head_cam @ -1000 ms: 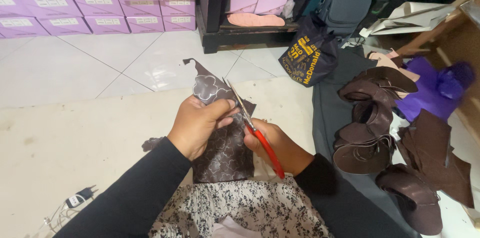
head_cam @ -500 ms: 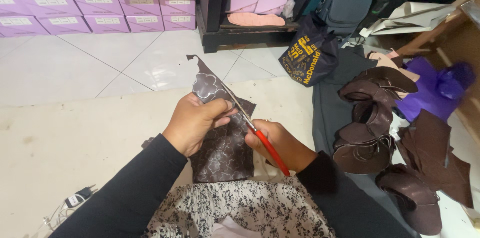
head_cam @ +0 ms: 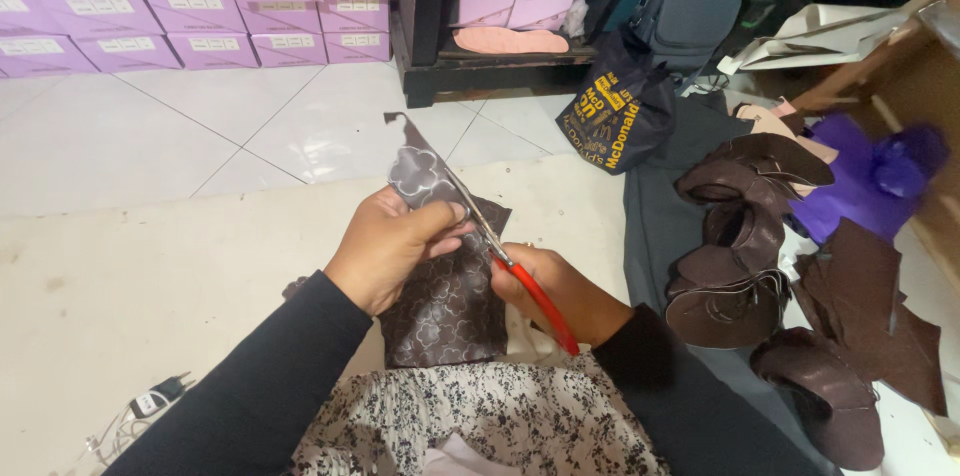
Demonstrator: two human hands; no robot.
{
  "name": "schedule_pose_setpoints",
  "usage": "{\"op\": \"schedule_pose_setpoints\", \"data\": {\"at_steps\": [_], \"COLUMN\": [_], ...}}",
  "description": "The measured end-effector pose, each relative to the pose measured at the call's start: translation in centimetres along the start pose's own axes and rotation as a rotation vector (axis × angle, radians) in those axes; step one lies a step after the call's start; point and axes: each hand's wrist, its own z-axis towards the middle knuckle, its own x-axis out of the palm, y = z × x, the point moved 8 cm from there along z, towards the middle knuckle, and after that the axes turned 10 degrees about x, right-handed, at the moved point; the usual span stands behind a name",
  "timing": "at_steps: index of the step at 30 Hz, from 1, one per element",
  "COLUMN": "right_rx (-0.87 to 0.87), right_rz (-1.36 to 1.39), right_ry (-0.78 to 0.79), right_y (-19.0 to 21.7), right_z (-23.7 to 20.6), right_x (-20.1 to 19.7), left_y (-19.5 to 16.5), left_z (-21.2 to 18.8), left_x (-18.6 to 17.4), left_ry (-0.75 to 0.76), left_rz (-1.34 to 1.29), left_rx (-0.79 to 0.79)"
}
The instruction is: The person uses red-handled scissors to cut a dark brown patterned material into flower shapes. They hold the material with their left hand and cut with their right hand, placing the cut pieces on the floor.
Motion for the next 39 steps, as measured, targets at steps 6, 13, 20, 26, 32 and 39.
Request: {"op": "schedule_pose_setpoints", "data": {"at_steps": [6,13,20,26,32,39], "right_rx": [0.025,0.043,-0.019,-0.046,0.054,-0.052], "right_rz": [-0.027,-0.035,-0.098,-0.123,-0.077,-0.077], "right_ry": [0.03,0.019,0.008,-0.004,0.016,0.046], "right_y": [0.2,-0.1,0.9,1.5,0.9,1.9], "right_z": [-0.2,-0.1,-0.4,-0.5,-0.4,-0.5], "right_x": [0.1,-0.1,-0.4,-0.5,-0.3,-0.2], "left_y": [-0.2,-0.4,-0.4,-0.3,-0.2,-0.5], "left_z": [0.0,0.0,-0.2,-0.2,-0.2,-0.2], "left_x": [0.5,0.2,-0.1,-0.1,-0.2,0.1], "left_ry": [0.059,0.02,0.027,0.04,0.043,0.073], "left_rz": [0.034,0.042,0.067,0.069,0.05,0.045], "left_rx": [0.001,-0.022,-0.059,-0.094,-0.097,-0.063]}}
